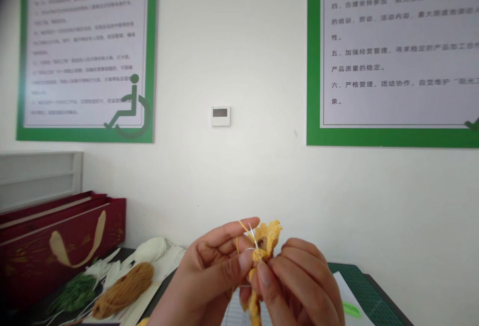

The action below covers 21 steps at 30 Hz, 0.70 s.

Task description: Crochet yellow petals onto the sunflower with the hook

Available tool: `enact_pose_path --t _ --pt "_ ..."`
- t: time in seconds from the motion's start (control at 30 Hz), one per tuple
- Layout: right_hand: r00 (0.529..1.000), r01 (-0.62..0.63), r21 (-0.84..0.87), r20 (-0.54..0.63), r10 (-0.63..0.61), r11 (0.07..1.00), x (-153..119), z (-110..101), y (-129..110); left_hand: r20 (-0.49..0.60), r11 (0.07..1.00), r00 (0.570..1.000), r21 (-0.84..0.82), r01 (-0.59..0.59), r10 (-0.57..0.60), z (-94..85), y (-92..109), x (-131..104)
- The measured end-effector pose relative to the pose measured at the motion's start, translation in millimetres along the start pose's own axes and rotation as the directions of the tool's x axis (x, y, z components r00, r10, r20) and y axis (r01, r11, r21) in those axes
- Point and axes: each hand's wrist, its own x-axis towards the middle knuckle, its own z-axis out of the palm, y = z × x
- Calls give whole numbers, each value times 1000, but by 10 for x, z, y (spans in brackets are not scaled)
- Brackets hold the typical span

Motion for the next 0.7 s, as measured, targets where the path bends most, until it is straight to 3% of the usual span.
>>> enact_pose_path --t 0.1,0.23,0.4,0.47,0.5,0.53,0.6,0.67,0.7 --pt "973 -232 270 43 229 935 55 45 -28 107 993 990 -56 100 -94 -30 50 10" --pt "806 -537 558 118 580 632 134 50 -87 72 996 994 -36 87 -84 -34 145 -29" --pt "605 -742 598 401 688 303 121 22 -113 13 998 1000 66 5 -6 -49 150 -38" --pt "561 -774 586 459 689 239 102 52 -109 5 989 997 133 -71 71 -43 118 -26" --pt "566 -775 580 460 684 252 94 70 -103 -5 982 994 153 -107 109 -32 101 -23" --pt "601 -760 573 437 669 308 88 83 -94 -28 976 990 170 -133 139 -15 83 -23" --pt "735 -671 515 368 569 533 77 81 -66 -81 966 978 191 -174 192 28 50 -30" --pt "880 -468 371 282 382 802 61 31 -34 -115 957 966 203 -206 232 66 20 -39" --pt "925 -351 267 248 287 898 47 -6 -20 -121 955 962 201 -216 243 77 9 -41"
